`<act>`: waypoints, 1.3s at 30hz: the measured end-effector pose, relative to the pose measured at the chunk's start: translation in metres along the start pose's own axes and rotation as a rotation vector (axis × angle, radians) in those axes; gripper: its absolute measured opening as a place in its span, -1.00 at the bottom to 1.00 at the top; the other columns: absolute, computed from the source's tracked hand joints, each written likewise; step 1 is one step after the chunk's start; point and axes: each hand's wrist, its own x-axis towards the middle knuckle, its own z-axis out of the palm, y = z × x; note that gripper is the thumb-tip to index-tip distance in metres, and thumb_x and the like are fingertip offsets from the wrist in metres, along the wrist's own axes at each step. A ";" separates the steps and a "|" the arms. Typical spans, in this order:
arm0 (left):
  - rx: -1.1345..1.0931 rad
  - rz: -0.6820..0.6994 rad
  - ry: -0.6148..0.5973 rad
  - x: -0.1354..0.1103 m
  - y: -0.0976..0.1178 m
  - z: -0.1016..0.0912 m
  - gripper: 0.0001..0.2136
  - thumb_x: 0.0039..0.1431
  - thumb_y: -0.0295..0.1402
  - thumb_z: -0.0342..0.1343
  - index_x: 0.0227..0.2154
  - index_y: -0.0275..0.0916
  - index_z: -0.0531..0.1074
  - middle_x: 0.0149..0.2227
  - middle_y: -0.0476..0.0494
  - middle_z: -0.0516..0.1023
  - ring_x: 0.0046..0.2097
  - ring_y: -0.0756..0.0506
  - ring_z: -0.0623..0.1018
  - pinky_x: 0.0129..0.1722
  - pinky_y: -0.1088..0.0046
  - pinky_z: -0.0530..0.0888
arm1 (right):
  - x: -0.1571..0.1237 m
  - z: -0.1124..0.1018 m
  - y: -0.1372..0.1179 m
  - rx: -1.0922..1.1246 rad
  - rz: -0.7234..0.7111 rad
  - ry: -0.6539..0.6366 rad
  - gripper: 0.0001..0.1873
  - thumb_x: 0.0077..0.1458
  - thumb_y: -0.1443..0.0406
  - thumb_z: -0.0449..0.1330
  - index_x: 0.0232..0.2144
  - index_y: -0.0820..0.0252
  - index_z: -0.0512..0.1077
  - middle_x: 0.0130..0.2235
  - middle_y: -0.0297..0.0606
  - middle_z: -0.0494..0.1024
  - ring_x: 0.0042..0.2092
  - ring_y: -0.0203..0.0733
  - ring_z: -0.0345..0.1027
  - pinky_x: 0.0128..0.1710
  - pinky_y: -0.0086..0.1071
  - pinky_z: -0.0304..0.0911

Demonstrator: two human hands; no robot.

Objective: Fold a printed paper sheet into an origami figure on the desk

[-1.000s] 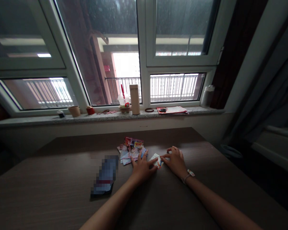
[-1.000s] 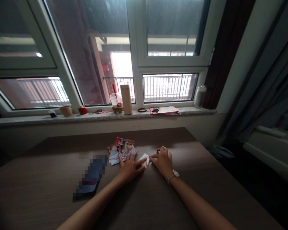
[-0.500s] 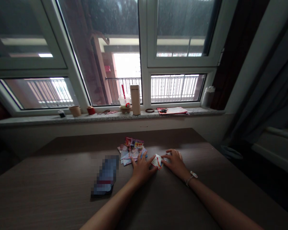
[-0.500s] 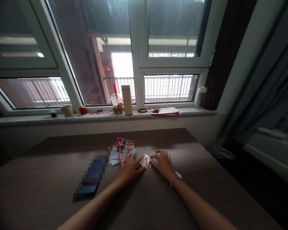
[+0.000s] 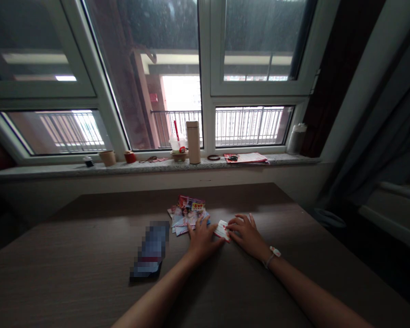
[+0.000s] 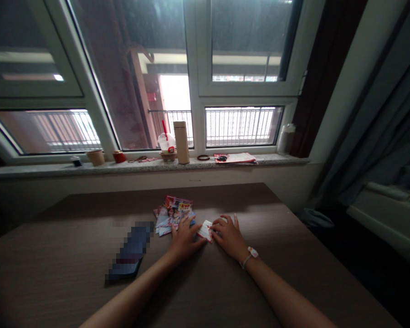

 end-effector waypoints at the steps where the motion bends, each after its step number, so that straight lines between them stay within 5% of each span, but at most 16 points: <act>1: -0.011 0.007 -0.002 0.000 0.000 -0.001 -0.53 0.16 -0.04 0.19 0.12 0.02 0.44 0.38 -0.27 0.16 0.40 -0.40 0.06 0.25 -0.41 -0.18 | 0.000 0.000 0.000 -0.003 0.000 0.000 -0.75 0.29 0.16 0.09 -0.09 -0.08 0.53 0.01 -0.32 0.56 0.24 0.06 0.14 0.31 0.32 -0.37; 14: -0.135 -0.005 0.050 0.001 -0.004 0.000 -0.71 0.17 -0.35 0.21 -0.04 -0.01 0.56 0.32 -0.17 0.28 0.38 -0.39 0.11 0.26 -0.42 -0.15 | -0.001 -0.002 -0.002 -0.034 0.008 -0.015 -0.71 0.29 0.18 0.05 -0.03 -0.13 0.50 0.04 -0.32 0.54 0.26 0.08 0.11 0.30 0.35 -0.34; 31: -0.197 -0.014 0.156 0.003 -0.004 0.000 -0.87 0.11 -0.28 0.30 -0.25 -0.04 0.62 0.21 -0.15 0.41 0.30 -0.33 0.26 0.28 -0.24 0.02 | 0.002 0.004 0.011 0.123 0.034 -0.087 -0.71 0.29 0.16 0.05 -0.03 -0.16 0.51 0.13 -0.36 0.49 0.33 0.05 -0.01 0.32 0.32 -0.42; 39: -0.185 -0.002 0.135 0.003 -0.003 -0.001 -0.94 0.10 -0.27 0.32 -0.39 -0.10 0.60 0.22 -0.13 0.39 0.30 -0.35 0.23 0.26 -0.32 -0.03 | 0.002 -0.003 0.003 0.112 -0.032 -0.044 -0.78 0.28 0.19 0.10 -0.19 -0.06 0.57 -0.02 -0.29 0.56 0.11 -0.05 0.24 0.32 0.15 -0.19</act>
